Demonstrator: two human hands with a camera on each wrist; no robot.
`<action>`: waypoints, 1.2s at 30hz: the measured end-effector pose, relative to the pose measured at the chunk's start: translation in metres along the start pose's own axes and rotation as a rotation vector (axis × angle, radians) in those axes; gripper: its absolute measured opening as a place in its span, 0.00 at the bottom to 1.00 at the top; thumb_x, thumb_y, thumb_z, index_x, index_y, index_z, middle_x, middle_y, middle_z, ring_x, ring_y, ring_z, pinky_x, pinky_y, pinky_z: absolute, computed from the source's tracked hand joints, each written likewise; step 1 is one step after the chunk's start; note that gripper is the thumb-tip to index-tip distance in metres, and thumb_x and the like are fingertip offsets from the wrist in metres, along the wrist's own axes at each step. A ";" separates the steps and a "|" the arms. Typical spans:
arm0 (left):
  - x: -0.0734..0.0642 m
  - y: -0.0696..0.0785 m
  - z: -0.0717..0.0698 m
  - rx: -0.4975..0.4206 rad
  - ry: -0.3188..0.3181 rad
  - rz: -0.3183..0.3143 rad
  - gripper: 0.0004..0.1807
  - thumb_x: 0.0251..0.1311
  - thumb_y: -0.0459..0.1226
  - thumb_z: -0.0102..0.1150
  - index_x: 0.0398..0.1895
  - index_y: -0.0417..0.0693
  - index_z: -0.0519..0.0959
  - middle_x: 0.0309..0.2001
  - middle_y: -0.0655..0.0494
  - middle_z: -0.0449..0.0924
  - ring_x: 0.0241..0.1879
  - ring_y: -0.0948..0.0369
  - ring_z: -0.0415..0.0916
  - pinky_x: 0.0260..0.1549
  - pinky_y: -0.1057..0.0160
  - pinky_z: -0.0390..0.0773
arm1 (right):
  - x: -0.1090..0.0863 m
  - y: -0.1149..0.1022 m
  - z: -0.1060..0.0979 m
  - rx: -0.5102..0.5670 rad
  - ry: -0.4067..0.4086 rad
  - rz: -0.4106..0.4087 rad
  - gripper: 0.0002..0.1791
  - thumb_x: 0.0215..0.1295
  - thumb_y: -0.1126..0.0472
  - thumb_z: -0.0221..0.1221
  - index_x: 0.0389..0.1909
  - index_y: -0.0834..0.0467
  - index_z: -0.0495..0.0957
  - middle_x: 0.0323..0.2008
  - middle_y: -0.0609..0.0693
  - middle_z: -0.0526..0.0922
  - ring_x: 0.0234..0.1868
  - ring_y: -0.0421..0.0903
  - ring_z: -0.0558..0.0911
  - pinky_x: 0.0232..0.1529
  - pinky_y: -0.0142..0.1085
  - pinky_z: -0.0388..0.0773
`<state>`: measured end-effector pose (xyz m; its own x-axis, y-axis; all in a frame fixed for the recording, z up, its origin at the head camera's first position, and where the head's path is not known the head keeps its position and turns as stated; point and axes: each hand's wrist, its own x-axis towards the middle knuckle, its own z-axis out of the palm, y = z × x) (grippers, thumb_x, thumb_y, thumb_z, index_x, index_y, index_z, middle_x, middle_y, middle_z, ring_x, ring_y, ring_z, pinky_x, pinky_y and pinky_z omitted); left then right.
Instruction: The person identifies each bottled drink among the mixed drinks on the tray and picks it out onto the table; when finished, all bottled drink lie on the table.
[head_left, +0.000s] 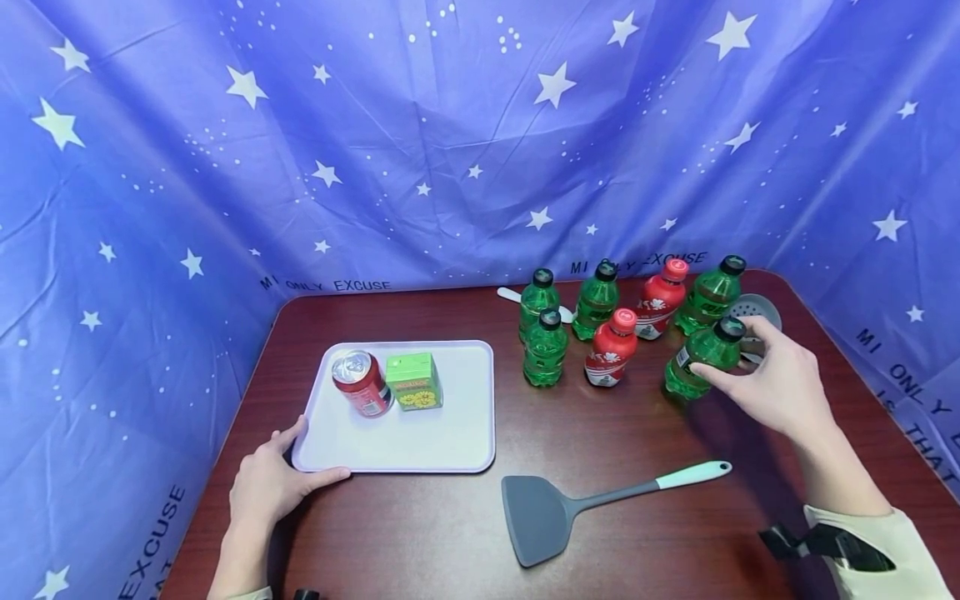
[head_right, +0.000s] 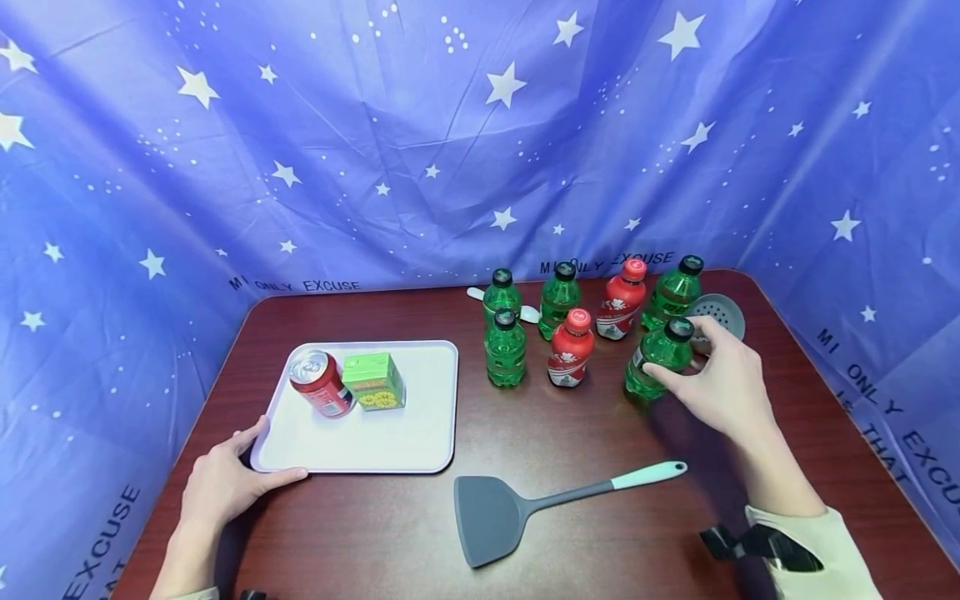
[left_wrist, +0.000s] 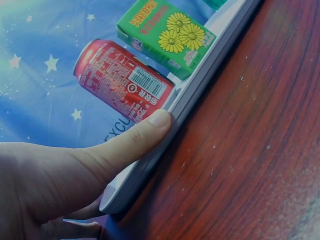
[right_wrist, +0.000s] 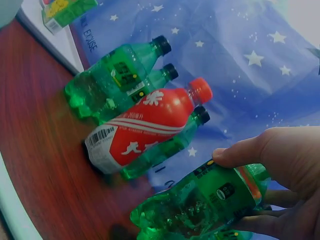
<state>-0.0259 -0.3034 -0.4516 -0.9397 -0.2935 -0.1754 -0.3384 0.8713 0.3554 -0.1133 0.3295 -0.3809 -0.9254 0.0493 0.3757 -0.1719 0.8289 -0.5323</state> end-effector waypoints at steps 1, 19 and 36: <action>0.000 0.000 0.000 0.000 0.001 0.001 0.75 0.29 0.76 0.80 0.81 0.46 0.65 0.74 0.21 0.62 0.70 0.24 0.66 0.57 0.28 0.76 | 0.002 0.001 0.001 -0.005 -0.004 0.003 0.38 0.44 0.55 0.85 0.56 0.62 0.79 0.41 0.68 0.89 0.30 0.07 0.67 0.29 0.16 0.66; 0.000 0.000 0.002 -0.004 0.016 0.022 0.75 0.29 0.75 0.80 0.81 0.46 0.66 0.73 0.20 0.63 0.70 0.24 0.67 0.57 0.28 0.76 | 0.013 0.011 0.026 -0.007 -0.028 0.003 0.40 0.47 0.54 0.84 0.60 0.64 0.79 0.46 0.68 0.88 0.33 0.41 0.86 0.34 0.13 0.63; 0.004 -0.001 -0.001 0.008 0.014 0.024 0.74 0.31 0.75 0.80 0.80 0.45 0.65 0.74 0.21 0.64 0.69 0.24 0.68 0.56 0.28 0.76 | 0.025 0.007 0.039 0.005 -0.050 -0.053 0.39 0.54 0.56 0.80 0.63 0.66 0.75 0.46 0.69 0.85 0.41 0.64 0.84 0.37 0.45 0.74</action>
<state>-0.0296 -0.3058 -0.4517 -0.9483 -0.2775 -0.1539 -0.3151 0.8813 0.3523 -0.1510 0.3148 -0.4047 -0.9308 -0.0226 0.3648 -0.2227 0.8266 -0.5169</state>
